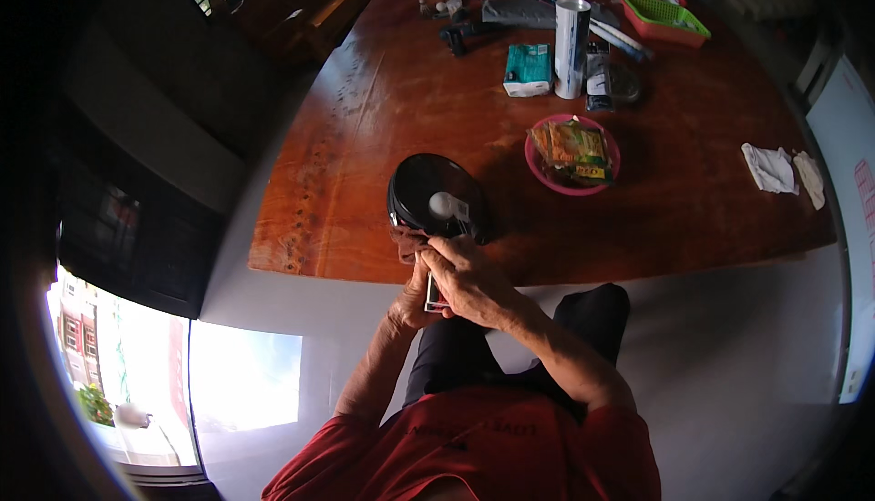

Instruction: The person sits on the floor and wipes several small packaged items with a brown cloth, placing them into a pink plastic basket. The person also wipes a black circular object and the wooden table surface.

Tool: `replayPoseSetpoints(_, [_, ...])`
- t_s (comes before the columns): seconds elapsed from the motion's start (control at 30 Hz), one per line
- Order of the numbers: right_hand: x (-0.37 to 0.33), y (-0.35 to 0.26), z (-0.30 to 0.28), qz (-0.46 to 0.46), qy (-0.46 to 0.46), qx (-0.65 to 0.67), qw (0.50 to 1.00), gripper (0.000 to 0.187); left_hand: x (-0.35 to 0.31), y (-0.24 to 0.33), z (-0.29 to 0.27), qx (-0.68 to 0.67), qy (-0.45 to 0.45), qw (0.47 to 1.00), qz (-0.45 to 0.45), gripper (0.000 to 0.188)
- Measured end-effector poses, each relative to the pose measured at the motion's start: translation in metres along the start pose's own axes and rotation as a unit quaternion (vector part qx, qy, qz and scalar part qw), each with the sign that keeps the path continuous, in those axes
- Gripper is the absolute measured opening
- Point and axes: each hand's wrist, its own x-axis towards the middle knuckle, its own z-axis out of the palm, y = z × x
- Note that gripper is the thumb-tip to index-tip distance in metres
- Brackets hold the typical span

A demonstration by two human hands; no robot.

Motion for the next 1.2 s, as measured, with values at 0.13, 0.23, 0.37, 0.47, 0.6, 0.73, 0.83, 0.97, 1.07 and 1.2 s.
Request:
replayPoseSetpoints(0.13, [-0.015,-0.010,0.007,-0.037,-0.025,-0.012,0.999,0.055,-0.001,0.004,0.007,-0.049,0.035,0.998,-0.004,0.090])
replayPoseSetpoints(0.23, [-0.023,-0.021,0.005,-0.070,-0.027,0.033,0.997,0.051,-0.004,0.008,0.015,-0.041,0.063,0.996,0.052,0.079])
replayPoseSetpoints(0.37, [-0.046,-0.001,-0.006,-0.053,-0.047,0.281,0.957,0.035,-0.008,0.008,0.015,-0.070,0.104,0.992,0.013,0.094])
replayPoseSetpoints(0.47, [-0.050,0.015,-0.025,0.162,0.057,0.351,0.920,0.023,-0.020,0.013,0.022,0.047,0.179,0.983,-0.018,0.089])
replayPoseSetpoints(0.6, [-0.042,0.028,0.000,0.220,0.212,0.263,0.915,0.025,-0.023,0.014,0.025,0.134,0.168,0.977,0.001,0.082])
replayPoseSetpoints(0.73, [-0.038,0.000,0.068,0.199,0.146,0.189,0.951,0.042,-0.006,-0.004,0.024,-0.010,0.090,0.993,0.072,0.069])
replayPoseSetpoints(0.83, [-0.047,-0.020,0.075,0.151,0.076,0.090,0.981,0.052,-0.004,-0.008,0.029,0.009,0.098,0.987,0.127,0.064])
replayPoseSetpoints(0.97, [-0.059,-0.041,0.048,0.148,0.000,0.117,0.982,0.049,-0.001,-0.013,0.007,0.013,0.196,0.974,0.116,0.054])
replayPoseSetpoints(1.07, [-0.071,-0.025,0.017,0.202,-0.098,0.337,0.914,0.041,-0.002,-0.010,0.000,0.054,0.232,0.968,0.080,0.042])
replayPoseSetpoints(1.2, [-0.062,-0.010,-0.029,0.328,-0.021,0.497,0.803,0.032,-0.007,-0.013,0.019,0.144,0.285,0.942,0.106,0.033])
